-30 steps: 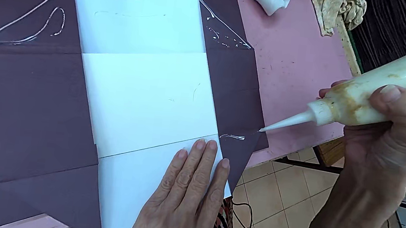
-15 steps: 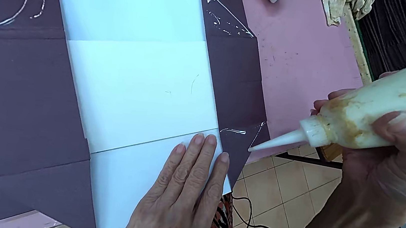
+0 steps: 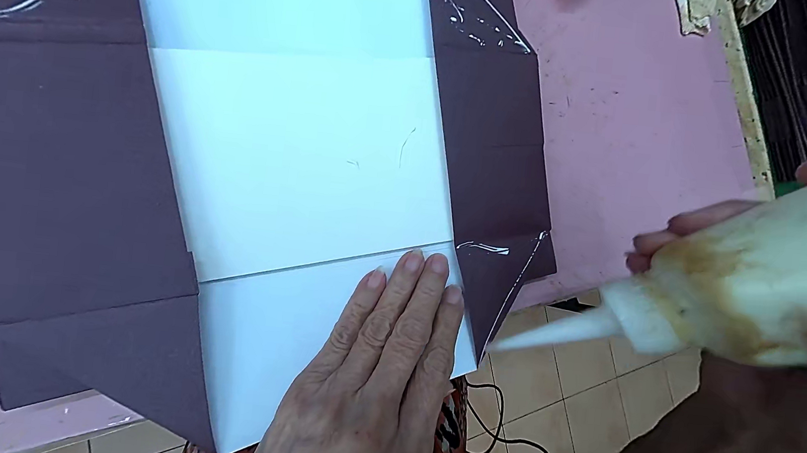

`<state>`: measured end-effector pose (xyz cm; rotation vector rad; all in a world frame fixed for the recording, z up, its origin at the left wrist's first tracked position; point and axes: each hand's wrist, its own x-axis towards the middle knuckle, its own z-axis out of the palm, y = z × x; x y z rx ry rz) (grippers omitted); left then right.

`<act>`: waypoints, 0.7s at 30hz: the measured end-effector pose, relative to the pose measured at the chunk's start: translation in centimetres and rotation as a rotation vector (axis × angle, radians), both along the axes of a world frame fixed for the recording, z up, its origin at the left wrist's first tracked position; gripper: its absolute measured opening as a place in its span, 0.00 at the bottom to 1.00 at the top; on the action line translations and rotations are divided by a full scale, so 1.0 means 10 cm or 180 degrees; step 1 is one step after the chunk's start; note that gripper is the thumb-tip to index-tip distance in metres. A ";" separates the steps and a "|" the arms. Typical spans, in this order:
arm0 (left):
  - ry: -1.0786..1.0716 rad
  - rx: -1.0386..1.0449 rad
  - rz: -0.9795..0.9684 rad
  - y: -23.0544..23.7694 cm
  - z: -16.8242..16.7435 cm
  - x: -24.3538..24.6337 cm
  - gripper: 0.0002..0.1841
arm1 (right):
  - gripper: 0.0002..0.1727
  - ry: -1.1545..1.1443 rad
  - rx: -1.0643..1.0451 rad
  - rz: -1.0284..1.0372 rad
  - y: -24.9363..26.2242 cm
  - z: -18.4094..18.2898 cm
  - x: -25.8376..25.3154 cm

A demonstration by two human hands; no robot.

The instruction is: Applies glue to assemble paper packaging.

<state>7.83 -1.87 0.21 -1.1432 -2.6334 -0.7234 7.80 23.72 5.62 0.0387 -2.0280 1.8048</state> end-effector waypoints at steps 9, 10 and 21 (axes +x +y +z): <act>0.0127 -0.0016 0.0011 0.00 -0.02 0.00 0.21 | 0.51 0.0047 0.0252 -0.0022 0.00 -0.05 -0.03; 0.0109 -0.0010 0.0005 0.00 -0.02 0.00 0.20 | 0.51 0.0044 0.0211 0.0042 0.01 -0.05 0.01; -0.0057 0.0052 -0.0047 -0.02 0.00 -0.02 0.21 | 0.20 -0.0026 -0.0316 -0.0651 0.37 -0.14 -0.20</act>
